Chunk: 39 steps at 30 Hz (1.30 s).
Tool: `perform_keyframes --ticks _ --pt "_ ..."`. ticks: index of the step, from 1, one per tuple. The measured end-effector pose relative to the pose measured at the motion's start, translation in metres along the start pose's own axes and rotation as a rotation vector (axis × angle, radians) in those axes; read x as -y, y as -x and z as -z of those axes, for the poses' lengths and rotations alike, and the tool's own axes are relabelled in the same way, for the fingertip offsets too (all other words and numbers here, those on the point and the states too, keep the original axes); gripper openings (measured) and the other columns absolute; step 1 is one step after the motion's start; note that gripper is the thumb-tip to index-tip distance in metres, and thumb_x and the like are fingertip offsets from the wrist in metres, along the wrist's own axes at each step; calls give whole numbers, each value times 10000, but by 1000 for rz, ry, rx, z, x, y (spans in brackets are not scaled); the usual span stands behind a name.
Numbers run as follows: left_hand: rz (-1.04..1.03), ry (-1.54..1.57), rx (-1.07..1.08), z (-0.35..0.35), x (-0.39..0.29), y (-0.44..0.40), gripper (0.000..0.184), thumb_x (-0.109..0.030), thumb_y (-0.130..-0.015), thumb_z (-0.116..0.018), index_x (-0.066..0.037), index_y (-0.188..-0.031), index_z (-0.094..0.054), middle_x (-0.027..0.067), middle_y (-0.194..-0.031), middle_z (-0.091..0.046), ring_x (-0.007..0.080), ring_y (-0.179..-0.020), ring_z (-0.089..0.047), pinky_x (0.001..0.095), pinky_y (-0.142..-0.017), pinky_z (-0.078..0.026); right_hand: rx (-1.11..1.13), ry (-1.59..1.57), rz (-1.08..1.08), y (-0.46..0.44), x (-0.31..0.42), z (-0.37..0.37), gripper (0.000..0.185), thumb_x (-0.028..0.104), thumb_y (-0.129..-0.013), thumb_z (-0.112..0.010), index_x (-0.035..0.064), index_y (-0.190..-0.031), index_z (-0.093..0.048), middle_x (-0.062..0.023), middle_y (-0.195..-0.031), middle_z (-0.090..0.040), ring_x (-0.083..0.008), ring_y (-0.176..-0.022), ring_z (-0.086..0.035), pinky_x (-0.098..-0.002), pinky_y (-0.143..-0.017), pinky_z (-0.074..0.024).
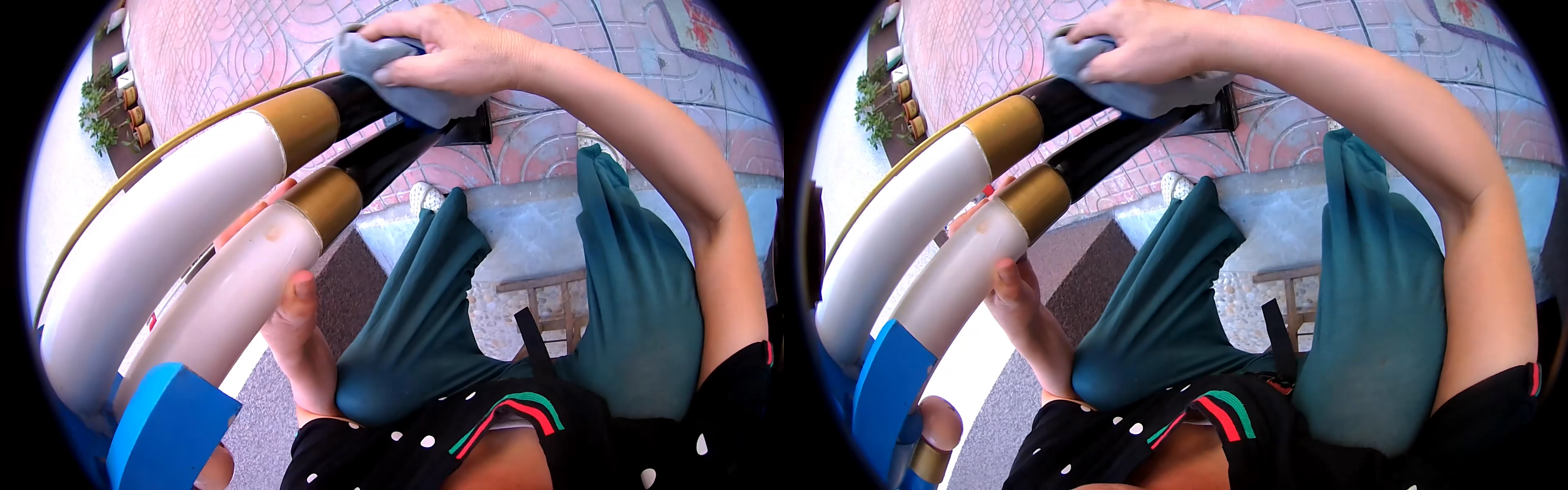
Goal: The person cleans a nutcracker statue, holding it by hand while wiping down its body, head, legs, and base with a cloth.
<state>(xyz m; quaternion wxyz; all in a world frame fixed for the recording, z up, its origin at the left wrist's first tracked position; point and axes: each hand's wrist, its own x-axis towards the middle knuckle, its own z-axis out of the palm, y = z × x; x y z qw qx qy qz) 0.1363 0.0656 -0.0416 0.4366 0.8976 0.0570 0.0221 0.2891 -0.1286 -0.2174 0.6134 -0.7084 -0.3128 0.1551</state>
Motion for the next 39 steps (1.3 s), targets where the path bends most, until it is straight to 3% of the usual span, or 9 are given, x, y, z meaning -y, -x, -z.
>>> perform_keyframes --ticks 2,4,6,13,18,20,25,31,39 --pt "38 -38 -6 1 -2 1 785 -547 -780 -738 60 -1217 -501 245 -1193 -595 352 -1163 -570 466 -1026 -389 -127 96 507 -25 51 12 376 246 -813 -653 42 -1123 -594 -158 -1034 -641 -287 -937 -628 -393 -821 -505" --pt "49 -48 -1 0 -5 2 786 -550 -782 -733 63 -1215 -501 242 -1187 -597 352 -1162 -568 462 -1027 -386 -70 -3 653 -28 70 21 309 259 -805 -659 34 -1012 -613 -161 -897 -648 -309 -850 -638 -419 -763 -509" --pt "58 -59 4 2 -6 2 787 -554 -785 -728 66 -1213 -501 239 -1181 -598 351 -1161 -567 457 -1029 -383 -62 -22 333 -12 76 3 394 226 -863 -657 57 -1214 -600 -168 -1064 -652 -289 -962 -644 -361 -883 -511" --pt "26 -42 -19 -1 -2 2 776 -541 -791 -723 69 -1219 -505 226 -1185 -588 350 -1164 -565 459 -1032 -383 122 103 11 15 -17 -3 408 156 -842 -656 64 -1229 -567 -175 -1087 -629 -341 -1030 -606 -406 -926 -475" --pt "-10 -47 -25 0 2 3 781 -544 -794 -717 60 -1240 -503 214 -1194 -576 355 -1174 -561 477 -1037 -385 23 166 164 -4 11 10 483 235 -743 -706 58 -1181 -601 -188 -1079 -643 -334 -998 -629 -391 -888 -509" --pt "19 26 -10 1 4 2 829 -556 -782 -729 52 -1282 -470 207 -1192 -570 349 -1179 -559 484 -1049 -382 409 -38 70 -20 27 25 531 287 -694 -731 19 -1130 -591 -171 -1081 -633 -325 -1000 -605 -407 -833 -490" --pt "-5 117 -17 2 11 5 749 -445 -761 -787 3 -1265 -462 201 -1229 -560 339 -1251 -502 486 -1054 -413 760 -40 -96 -48 41 46 787 290 -604 -796 40 -1302 -531 -206 -1141 -645 -319 -1012 -634 -404 -861 -514" --pt "-39 71 -2 -4 0 -1 643 -339 -760 -810 -38 -1226 -485 209 -1231 -570 372 -1242 -516 564 -1068 -390 629 240 -38 -53 46 31 666 271 -604 -804 49 -1204 -623 -178 -1056 -681 -301 -967 -647 -419 -782 -532" --pt "-69 109 59 4 5 -2 677 -305 -748 -825 -21 -1258 -482 193 -1191 -605 440 -1177 -551 612 -1056 -375 689 47 -156 -47 55 36 616 284 -632 -769 47 -1181 -618 -184 -1046 -668 -314 -939 -653 -425 -792 -544"
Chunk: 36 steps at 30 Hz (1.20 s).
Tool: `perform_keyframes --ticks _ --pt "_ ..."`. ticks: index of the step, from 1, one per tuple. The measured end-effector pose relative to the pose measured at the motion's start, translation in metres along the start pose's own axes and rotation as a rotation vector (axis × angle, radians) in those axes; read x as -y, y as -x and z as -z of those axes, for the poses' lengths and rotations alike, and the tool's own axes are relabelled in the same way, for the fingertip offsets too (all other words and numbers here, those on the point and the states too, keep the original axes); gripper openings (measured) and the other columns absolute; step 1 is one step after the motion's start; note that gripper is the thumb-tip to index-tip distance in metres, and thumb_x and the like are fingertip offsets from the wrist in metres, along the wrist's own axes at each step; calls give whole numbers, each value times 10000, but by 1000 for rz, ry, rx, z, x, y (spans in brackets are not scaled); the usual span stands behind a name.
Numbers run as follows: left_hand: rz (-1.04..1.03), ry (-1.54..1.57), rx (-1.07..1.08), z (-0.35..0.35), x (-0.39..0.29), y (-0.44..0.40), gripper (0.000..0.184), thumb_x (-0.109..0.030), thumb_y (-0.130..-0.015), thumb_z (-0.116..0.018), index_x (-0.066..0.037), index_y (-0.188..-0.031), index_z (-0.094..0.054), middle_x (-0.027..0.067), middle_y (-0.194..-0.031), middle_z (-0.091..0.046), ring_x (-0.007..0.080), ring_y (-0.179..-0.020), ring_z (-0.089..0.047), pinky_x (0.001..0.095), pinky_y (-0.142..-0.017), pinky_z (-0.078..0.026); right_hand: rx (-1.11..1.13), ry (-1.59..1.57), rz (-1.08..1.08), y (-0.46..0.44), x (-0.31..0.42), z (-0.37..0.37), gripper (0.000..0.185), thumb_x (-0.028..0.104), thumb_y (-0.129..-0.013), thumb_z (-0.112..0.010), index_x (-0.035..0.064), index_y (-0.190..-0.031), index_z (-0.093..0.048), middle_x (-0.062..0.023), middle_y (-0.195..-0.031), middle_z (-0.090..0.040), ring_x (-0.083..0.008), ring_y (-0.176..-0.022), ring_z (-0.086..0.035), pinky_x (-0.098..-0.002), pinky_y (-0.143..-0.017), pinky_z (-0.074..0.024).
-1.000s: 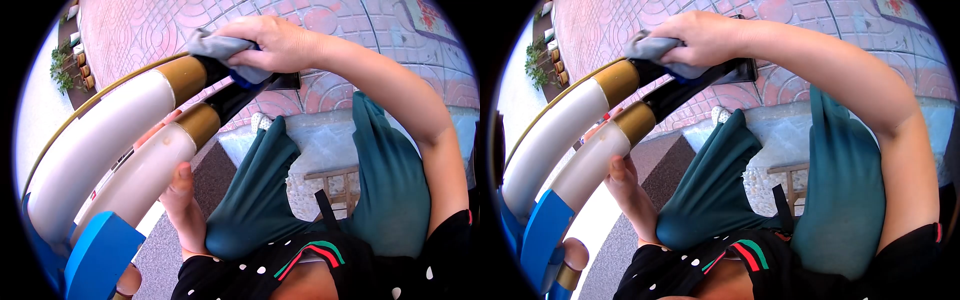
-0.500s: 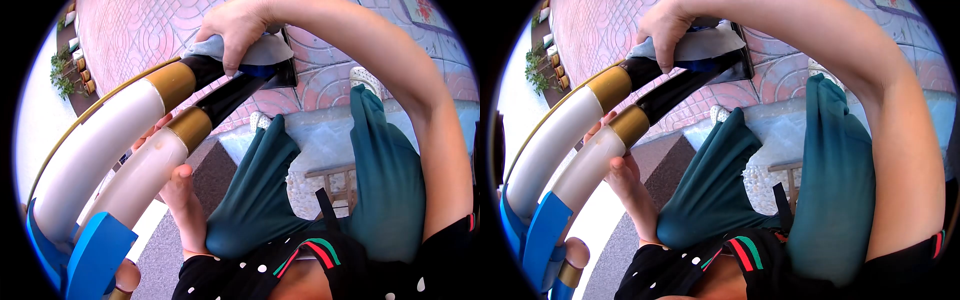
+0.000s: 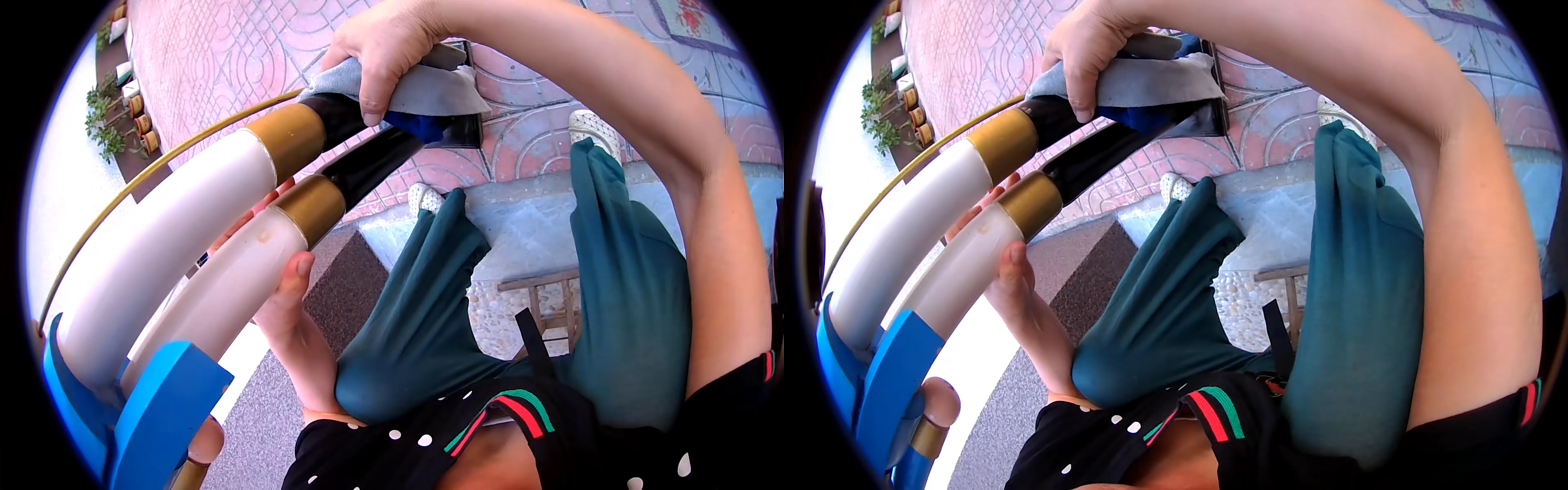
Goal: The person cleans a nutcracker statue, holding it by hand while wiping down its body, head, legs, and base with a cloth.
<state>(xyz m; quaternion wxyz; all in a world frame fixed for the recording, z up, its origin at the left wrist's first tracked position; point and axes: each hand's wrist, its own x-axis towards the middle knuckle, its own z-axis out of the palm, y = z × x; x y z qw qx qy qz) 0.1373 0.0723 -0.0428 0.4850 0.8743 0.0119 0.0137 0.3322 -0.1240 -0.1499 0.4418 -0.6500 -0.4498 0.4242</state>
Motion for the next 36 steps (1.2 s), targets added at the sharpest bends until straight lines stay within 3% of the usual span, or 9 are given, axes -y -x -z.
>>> perform_keyframes --ticks 3,6,8,16,20,22,24,30,36 --pt "-19 -161 1 35 11 16 664 -272 -684 -889 -41 -1224 -581 122 -1141 -639 273 -1037 -632 400 -918 -501 4 -82 -17 5 4 -7 596 289 -645 -753 46 -1170 -616 -187 -1042 -662 -319 -926 -655 -427 -796 -549" --pt "50 -232 32 58 20 30 572 -257 -653 -910 -84 -1139 -661 66 -1112 -650 205 -986 -614 358 -860 -505 -16 -132 -31 6 3 -23 582 293 -653 -743 45 -1164 -615 -189 -1039 -659 -323 -918 -657 -429 -799 -552" --pt "13 -234 25 54 18 30 587 -237 -638 -918 -96 -1146 -659 55 -1104 -655 206 -1004 -611 361 -857 -506 -163 -116 56 8 -5 -34 642 318 -604 -762 34 -1162 -618 -187 -1015 -663 -314 -862 -665 -457 -723 -568" --pt "-57 -145 -10 47 20 27 493 -136 -712 -852 -85 -1157 -646 46 -1091 -659 209 -1008 -621 355 -872 -503 -536 26 170 43 -6 -84 555 318 -682 -753 49 -1153 -640 -197 -1013 -662 -297 -930 -667 -386 -845 -547" --pt "-86 -75 -39 38 26 20 444 -90 -770 -797 -61 -1168 -602 80 -1090 -660 226 -1028 -633 372 -897 -515 -596 16 155 41 -10 -106 603 292 -729 -744 21 -1237 -566 -190 -1088 -618 -295 -1017 -635 -388 -883 -538" --pt "4 378 -134 15 16 12 520 -110 -767 -805 -51 -1219 -554 120 -1150 -635 267 -1049 -633 417 -928 -524 -531 -61 104 47 1 -111 639 225 -724 -766 8 -1275 -527 -190 -1216 -565 -344 -1126 -576 -418 -978 -494" --pt "28 258 -67 37 29 13 556 -157 -793 -789 -58 -1265 -513 155 -1195 -602 296 -1093 -615 459 -949 -523 -575 -56 133 48 1 -115 645 216 -723 -767 11 -1284 -524 -190 -1228 -561 -337 -1141 -570 -412 -979 -495" --pt "68 281 37 44 29 7 366 -240 -876 -712 -38 -1156 -595 73 -1036 -625 194 -985 -619 318 -834 -536 -692 -10 168 49 -5 -121 663 198 -720 -776 17 -1303 -516 -175 -1262 -563 -321 -1139 -585 -398 -970 -502" --pt "61 274 47 46 34 4 395 -241 -898 -686 -23 -1203 -561 66 -1042 -617 157 -968 -609 294 -832 -519 -764 89 177 47 1 -121 587 225 -748 -759 24 -1253 -538 -165 -1092 -632 -296 -988 -658 -378 -867 -549"
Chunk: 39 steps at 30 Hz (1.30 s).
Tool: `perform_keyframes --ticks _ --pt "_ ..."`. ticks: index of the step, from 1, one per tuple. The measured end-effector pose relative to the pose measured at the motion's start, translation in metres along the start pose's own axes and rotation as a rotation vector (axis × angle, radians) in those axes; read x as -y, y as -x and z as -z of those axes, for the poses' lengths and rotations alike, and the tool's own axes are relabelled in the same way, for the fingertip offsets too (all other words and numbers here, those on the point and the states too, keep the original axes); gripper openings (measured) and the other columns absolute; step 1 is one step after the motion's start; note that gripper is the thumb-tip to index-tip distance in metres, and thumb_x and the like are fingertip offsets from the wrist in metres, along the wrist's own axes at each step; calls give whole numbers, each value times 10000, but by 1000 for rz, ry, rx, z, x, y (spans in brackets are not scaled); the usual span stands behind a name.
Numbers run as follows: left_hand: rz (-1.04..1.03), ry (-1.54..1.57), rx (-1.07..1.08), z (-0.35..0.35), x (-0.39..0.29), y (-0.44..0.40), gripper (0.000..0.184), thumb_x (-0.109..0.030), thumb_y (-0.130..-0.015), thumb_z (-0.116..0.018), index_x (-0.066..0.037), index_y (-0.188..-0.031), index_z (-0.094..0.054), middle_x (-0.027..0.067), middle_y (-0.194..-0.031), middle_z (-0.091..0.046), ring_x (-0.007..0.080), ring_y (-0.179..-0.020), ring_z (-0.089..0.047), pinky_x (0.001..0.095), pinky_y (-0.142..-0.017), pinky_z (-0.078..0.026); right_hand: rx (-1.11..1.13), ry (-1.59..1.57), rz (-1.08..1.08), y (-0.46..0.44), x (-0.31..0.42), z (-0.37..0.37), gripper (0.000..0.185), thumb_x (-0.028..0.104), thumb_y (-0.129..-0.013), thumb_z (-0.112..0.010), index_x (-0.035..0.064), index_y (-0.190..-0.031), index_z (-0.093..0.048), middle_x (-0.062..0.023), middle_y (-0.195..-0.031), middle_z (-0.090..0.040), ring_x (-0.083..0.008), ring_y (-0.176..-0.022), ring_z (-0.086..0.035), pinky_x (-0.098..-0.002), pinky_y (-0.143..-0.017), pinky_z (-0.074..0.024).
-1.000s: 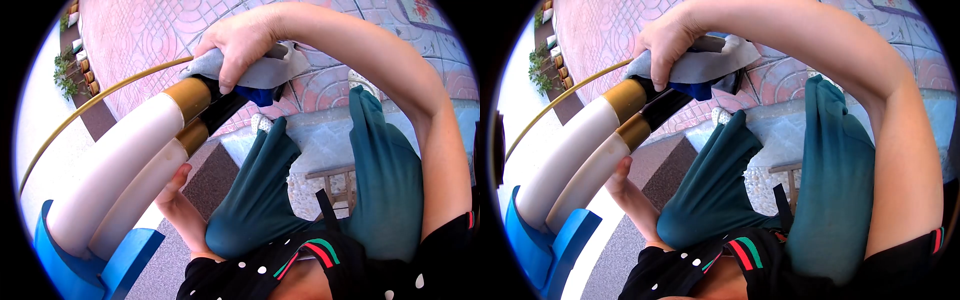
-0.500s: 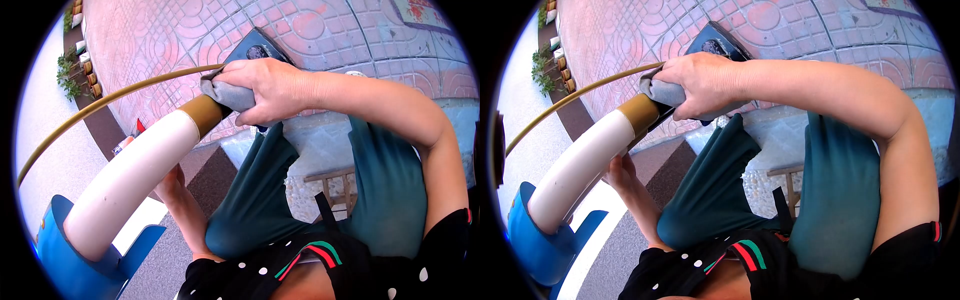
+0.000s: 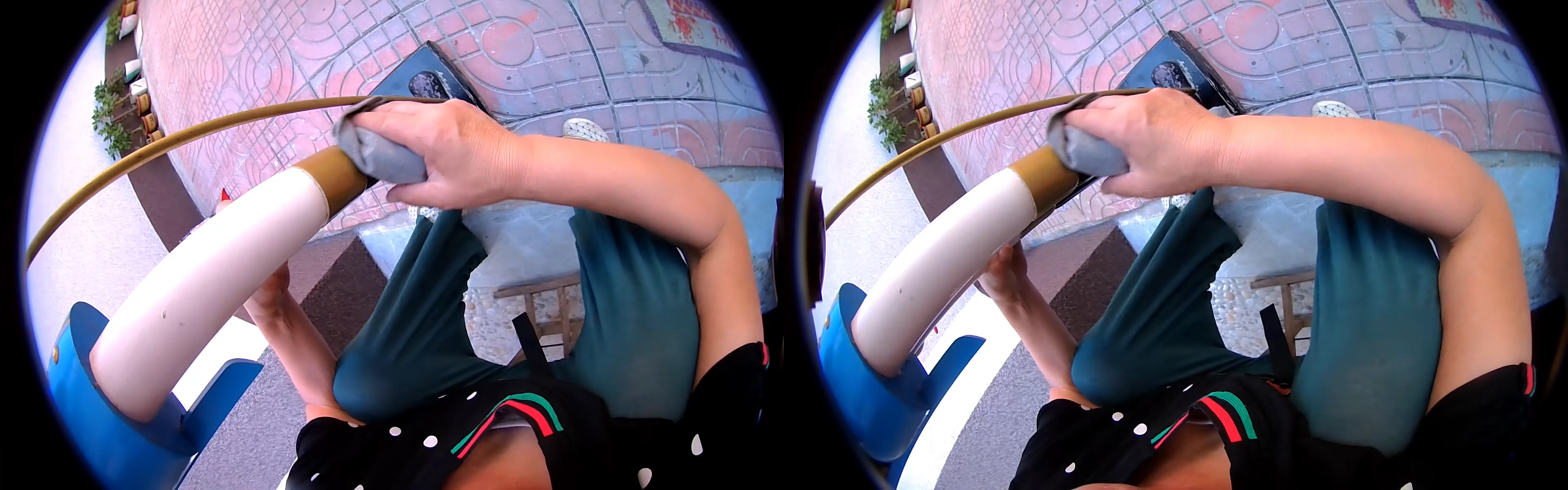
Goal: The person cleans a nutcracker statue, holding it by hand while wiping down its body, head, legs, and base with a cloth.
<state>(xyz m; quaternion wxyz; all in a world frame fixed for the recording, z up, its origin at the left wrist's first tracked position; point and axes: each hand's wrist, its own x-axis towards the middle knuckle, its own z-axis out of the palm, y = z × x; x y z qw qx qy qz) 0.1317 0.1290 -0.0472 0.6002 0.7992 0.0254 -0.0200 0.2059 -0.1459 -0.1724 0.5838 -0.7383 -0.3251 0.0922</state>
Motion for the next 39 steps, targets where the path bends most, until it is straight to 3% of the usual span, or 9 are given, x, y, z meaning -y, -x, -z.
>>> perform_keyframes --ticks 5,8,12,17,20,26,28,33,39 --pt "75 86 -47 9 6 10 342 -228 -885 -699 -54 -1142 -556 56 -1005 -584 159 -961 -578 291 -850 -499 29 -90 105 -17 47 14 741 172 -656 -797 -7 -1300 -478 -208 -1219 -570 -324 -989 -657 -358 -830 -570" --pt "-5 47 -8 1 6 6 278 -200 -857 -730 -81 -1042 -559 50 -941 -547 160 -934 -551 303 -840 -493 -54 -85 115 -2 16 -3 740 173 -659 -796 -8 -1301 -478 -210 -1217 -572 -336 -1012 -647 -373 -863 -557" --pt "-64 -17 26 5 9 8 350 -176 -823 -764 -97 -1108 -576 72 -1012 -572 172 -955 -570 327 -866 -507 130 26 -169 21 -45 -17 769 207 -708 -791 14 -1359 -429 -218 -1256 -560 -363 -1121 -592 -406 -961 -502" --pt "-55 128 16 3 10 8 425 -169 -809 -778 -88 -1178 -582 98 -1083 -590 187 -990 -588 358 -894 -519 122 122 -36 31 -86 -20 681 263 -744 -761 48 -1324 -476 -194 -1247 -585 -344 -1046 -631 -406 -916 -517" --pt "-72 37 -2 2 8 11 433 -168 -812 -775 -87 -1190 -580 101 -1092 -589 197 -1014 -591 369 -895 -522 143 -88 -250 33 -84 8 577 275 -733 -765 90 -1241 -562 -193 -1090 -652 -349 -987 -642 -400 -868 -516" --pt "-55 77 20 -5 5 10 452 -163 -823 -762 -90 -1221 -561 100 -1078 -582 205 -1022 -591 370 -890 -533 96 91 -714 57 -129 35 674 367 -749 -713 -19 -1268 -527 -204 -1110 -633 -288 -960 -650 -367 -870 -505" --pt "-48 65 -9 -2 6 12 448 -164 -827 -759 -98 -1225 -563 98 -1087 -576 203 -1012 -592 366 -890 -535 154 -200 -878 52 -126 45 725 414 -756 -699 -57 -1273 -507 -205 -1139 -617 -251 -1003 -632 -352 -870 -500" --pt "-64 25 9 -1 7 12 469 -175 -819 -769 -99 -1225 -545 94 -1084 -570 203 -1022 -578 370 -898 -528 105 -500 -769 26 -115 34 755 292 -758 -728 47 -1400 -416 -150 -1196 -589 -216 -1040 -594 -352 -894 -487" --pt "-65 -14 -37 -5 5 11 454 -195 -800 -787 -90 -1167 -541 81 -1008 -563 194 -964 -560 371 -876 -522 335 -246 -543 14 -131 9 934 225 -657 -741 72 -1469 -306 -184 -1280 -529 -305 -1152 -540 -386 -989 -443"
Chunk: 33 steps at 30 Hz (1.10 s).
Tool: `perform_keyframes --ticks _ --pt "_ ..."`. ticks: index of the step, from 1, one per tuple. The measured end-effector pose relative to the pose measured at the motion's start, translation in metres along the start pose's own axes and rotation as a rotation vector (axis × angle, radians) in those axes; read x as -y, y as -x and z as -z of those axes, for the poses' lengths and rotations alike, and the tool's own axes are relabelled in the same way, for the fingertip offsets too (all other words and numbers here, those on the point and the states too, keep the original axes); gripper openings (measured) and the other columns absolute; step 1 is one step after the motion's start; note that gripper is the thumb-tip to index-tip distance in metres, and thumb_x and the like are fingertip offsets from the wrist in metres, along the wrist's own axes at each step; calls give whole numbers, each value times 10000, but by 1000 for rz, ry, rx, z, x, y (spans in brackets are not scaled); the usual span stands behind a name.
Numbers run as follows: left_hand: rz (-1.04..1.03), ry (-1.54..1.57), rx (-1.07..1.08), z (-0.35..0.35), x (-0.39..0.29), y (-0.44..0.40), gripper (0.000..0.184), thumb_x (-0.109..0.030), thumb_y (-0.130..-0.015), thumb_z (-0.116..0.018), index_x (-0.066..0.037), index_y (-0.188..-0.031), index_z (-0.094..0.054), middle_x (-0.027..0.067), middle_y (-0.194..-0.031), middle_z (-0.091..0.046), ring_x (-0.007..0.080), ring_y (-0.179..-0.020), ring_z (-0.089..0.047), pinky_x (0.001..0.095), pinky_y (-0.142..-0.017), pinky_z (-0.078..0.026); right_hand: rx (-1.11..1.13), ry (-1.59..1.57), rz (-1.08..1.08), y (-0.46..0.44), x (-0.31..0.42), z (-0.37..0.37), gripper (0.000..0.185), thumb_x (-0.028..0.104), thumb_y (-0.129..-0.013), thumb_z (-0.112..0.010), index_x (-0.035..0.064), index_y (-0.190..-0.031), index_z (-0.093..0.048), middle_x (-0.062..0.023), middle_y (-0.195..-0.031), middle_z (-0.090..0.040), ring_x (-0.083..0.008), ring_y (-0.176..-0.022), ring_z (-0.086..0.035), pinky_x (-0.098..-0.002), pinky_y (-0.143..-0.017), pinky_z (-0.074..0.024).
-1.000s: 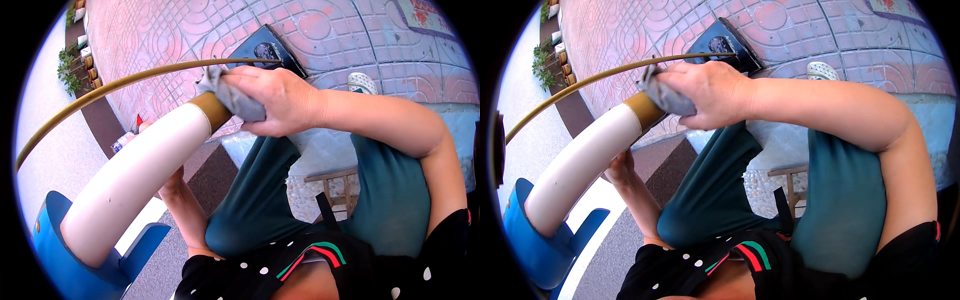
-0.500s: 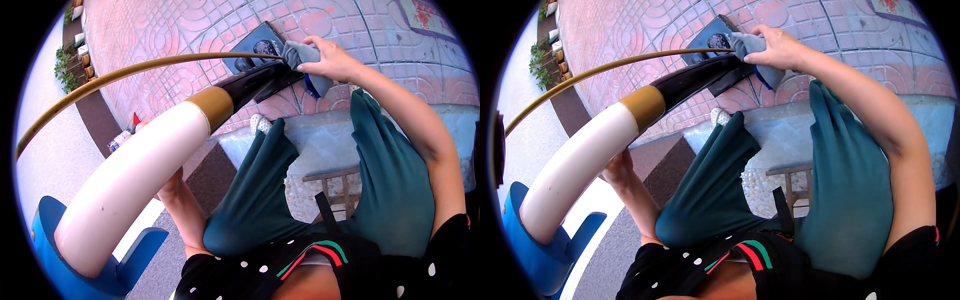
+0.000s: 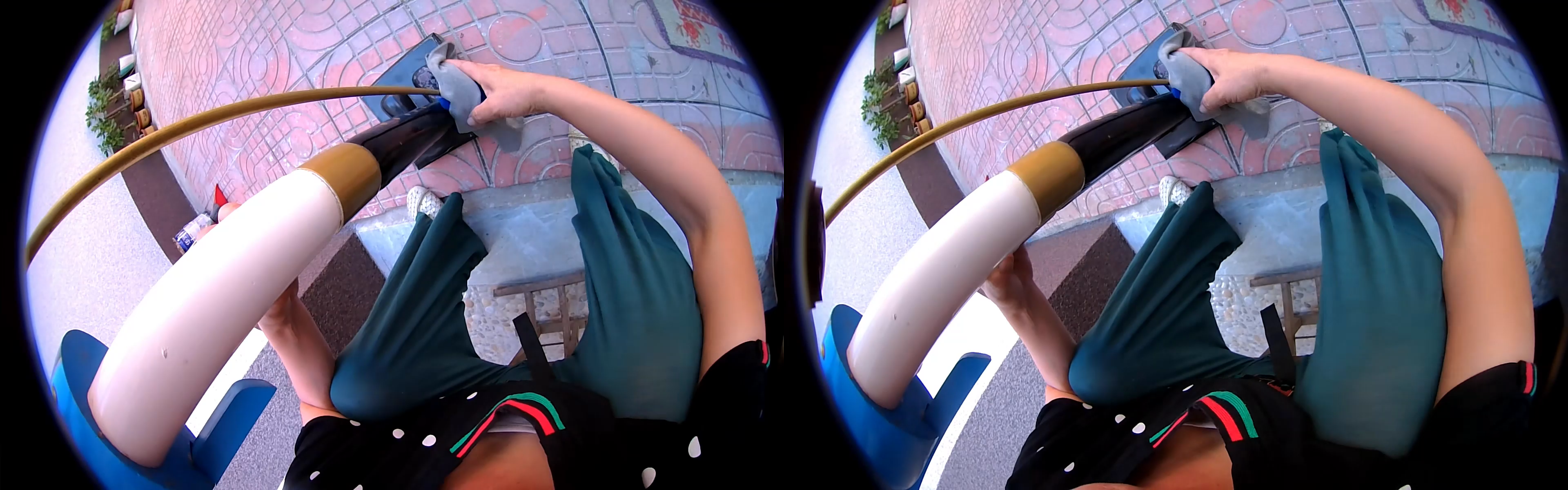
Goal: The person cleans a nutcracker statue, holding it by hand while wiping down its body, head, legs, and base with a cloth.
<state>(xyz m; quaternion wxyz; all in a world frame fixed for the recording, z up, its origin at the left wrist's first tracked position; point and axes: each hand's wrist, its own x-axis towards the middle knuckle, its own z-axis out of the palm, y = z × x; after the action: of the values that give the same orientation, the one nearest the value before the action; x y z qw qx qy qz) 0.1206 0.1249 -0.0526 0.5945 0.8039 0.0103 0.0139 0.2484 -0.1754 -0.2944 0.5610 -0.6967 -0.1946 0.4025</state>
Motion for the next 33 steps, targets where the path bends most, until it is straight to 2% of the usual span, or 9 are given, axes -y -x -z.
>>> perform_keyframes --ticks 2,6,13,15,21,23,26,29,33 --pt "2 -21 -5 -1 -1 0 437 -204 -799 -788 -88 -1143 -545 81 -990 -560 192 -939 -560 368 -873 -519 76 155 -19 -9 -9 -2 950 218 -644 -732 72 -1475 -296 -192 -1288 -522 -324 -1175 -524 -381 -1004 -435" --pt "26 11 -39 -6 -3 -1 410 -235 -802 -786 -80 -1089 -537 87 -941 -562 205 -926 -579 395 -908 -504 5 103 77 -18 -11 -6 401 82 -671 -665 61 -1067 -605 -106 -941 -654 -227 -892 -624 -349 -814 -502" --pt "3 6 -32 -3 2 -2 380 -292 -837 -748 -68 -1050 -527 106 -936 -574 256 -963 -601 510 -1010 -445 24 93 97 -18 19 1 421 93 -659 -673 59 -1074 -614 -96 -927 -653 -199 -885 -620 -339 -819 -504" --pt "-4 32 -16 -3 3 -2 363 -285 -843 -742 -66 -1032 -524 115 -943 -581 264 -973 -609 528 -1032 -428 37 27 253 -15 41 4 524 119 -662 -679 62 -1180 -619 -129 -955 -685 -231 -854 -655 -347 -793 -527" --pt "-70 7 43 -22 -5 -16 316 -238 -854 -736 -59 -1014 -529 138 -977 -602 295 -1013 -628 535 -1045 -424 -1 -95 463 3 114 13 500 157 -669 -673 22 -1148 -613 -122 -903 -678 -220 -807 -653 -332 -782 -531" --pt "-108 79 60 -13 0 -16 312 -226 -856 -735 -55 -1027 -538 146 -998 -608 307 -1027 -630 533 -1046 -426 35 -64 424 -1 86 10 470 128 -675 -684 29 -1126 -597 -109 -940 -656 -216 -871 -629 -349 -830 -522" --pt "-138 164 204 10 14 -13 684 -229 -770 -805 -51 -1339 -469 151 -1300 -503 300 -1181 -554 483 -996 -495 46 152 74 -2 10 1 458 117 -680 -684 55 -1125 -597 -117 -962 -664 -232 -898 -635 -350 -823 -511" --pt "-171 191 216 10 15 -15 662 -236 -778 -799 -58 -1330 -480 154 -1296 -504 299 -1178 -557 488 -989 -499 55 -5 33 1 -42 3 463 127 -687 -678 36 -1133 -590 -130 -981 -666 -244 -916 -641 -349 -824 -510" --pt "-185 197 233 9 17 -16 655 -247 -784 -792 -66 -1332 -484 160 -1296 -508 303 -1188 -552 490 -997 -492 -196 185 -119 1 -30 26 497 179 -719 -674 -2 -1168 -566 -158 -1011 -665 -260 -936 -640 -361 -832 -507"
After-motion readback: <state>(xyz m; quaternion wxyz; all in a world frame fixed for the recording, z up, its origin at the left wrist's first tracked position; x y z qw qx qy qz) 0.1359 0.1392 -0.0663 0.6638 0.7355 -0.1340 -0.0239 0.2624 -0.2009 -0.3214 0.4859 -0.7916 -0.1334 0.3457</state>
